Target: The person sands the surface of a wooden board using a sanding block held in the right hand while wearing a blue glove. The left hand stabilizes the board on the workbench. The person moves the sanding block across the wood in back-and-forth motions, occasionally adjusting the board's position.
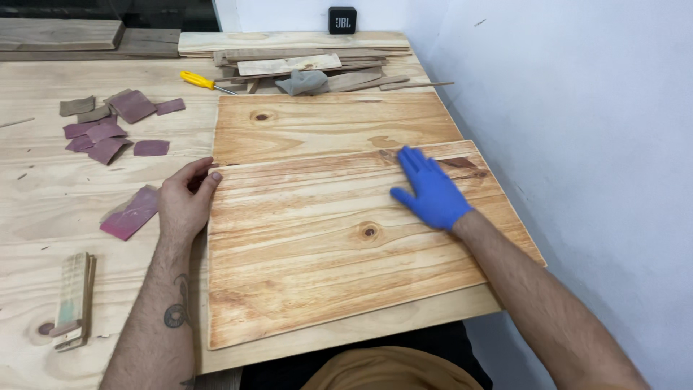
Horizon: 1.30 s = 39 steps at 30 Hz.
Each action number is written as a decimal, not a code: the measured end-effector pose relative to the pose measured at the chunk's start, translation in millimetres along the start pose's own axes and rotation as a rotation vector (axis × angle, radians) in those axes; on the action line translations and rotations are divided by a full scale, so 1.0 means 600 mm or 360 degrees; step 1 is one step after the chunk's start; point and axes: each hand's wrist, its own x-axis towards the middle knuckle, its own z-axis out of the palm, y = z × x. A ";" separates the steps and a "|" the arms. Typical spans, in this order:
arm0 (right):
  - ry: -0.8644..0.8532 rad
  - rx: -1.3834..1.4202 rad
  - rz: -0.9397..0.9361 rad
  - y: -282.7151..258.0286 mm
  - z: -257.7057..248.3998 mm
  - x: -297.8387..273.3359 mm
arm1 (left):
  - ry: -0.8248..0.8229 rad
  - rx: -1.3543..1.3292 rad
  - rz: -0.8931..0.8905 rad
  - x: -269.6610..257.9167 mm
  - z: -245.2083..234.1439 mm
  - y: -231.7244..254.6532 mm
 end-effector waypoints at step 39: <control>-0.0215 0.0170 -0.0385 -0.215 0.000 -0.144 | -0.0030 0.0041 -0.0044 0.001 -0.004 0.007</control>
